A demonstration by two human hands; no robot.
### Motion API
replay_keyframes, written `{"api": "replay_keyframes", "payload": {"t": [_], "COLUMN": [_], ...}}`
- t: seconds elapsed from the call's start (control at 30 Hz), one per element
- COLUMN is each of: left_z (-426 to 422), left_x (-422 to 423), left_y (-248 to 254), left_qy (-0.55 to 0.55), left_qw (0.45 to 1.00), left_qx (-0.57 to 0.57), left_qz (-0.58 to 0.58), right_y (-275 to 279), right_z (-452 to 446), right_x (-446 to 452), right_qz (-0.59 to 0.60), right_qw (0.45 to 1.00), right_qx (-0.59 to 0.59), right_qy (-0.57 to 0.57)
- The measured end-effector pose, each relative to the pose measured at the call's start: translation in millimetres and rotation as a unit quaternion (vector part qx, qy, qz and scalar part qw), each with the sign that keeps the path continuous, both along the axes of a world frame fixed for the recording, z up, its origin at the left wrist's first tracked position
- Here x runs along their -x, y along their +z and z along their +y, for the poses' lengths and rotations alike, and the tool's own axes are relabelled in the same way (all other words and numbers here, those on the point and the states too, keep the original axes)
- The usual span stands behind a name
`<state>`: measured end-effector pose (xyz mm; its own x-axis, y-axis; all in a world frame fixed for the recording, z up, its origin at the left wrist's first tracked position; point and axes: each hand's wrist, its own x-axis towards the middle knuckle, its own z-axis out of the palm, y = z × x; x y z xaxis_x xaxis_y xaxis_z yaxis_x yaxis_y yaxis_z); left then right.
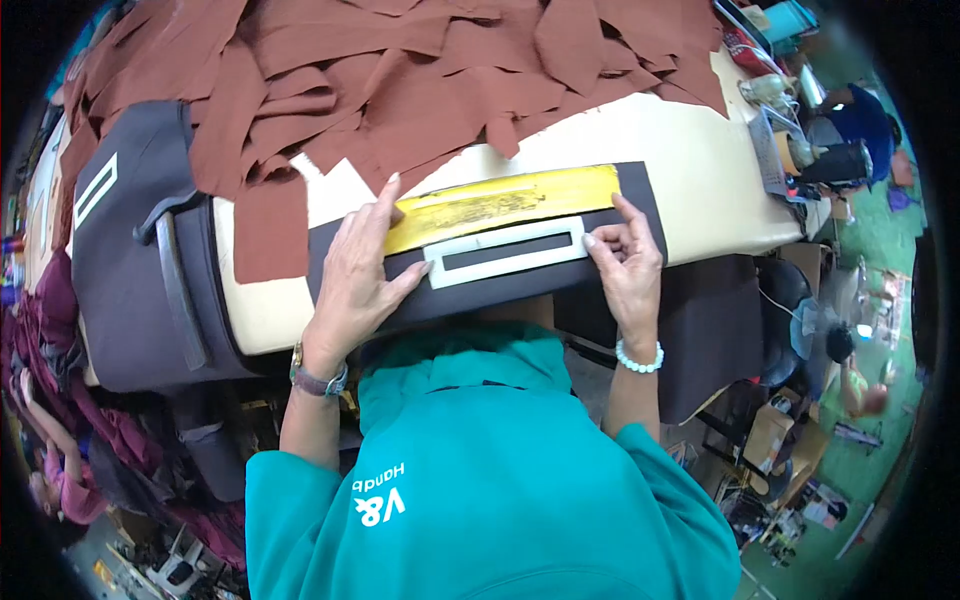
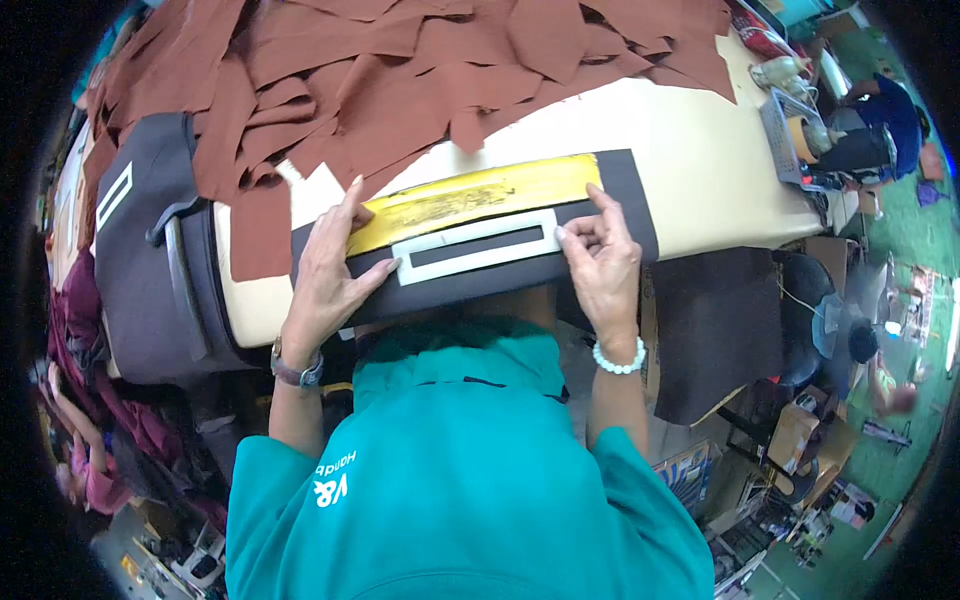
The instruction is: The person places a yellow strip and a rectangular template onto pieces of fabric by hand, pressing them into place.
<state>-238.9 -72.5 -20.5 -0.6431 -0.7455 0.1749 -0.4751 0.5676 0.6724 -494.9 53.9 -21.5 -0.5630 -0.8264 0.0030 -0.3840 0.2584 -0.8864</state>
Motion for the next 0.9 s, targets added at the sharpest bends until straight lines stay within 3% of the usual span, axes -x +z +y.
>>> {"api": "replay_keyframes", "payload": {"t": [0.9], "left_z": [0.6], "left_x": [-1.5], "left_y": [1.3], "left_qy": [0.005], "left_qw": [0.999], "left_qx": [-0.041], "left_qz": [-0.008], "right_y": [1.6], "right_z": [-4.2], "right_x": [-7.4], "right_qz": [-0.008], "right_qw": [0.999], "right_qx": [0.004], "right_qy": [-0.044]}}
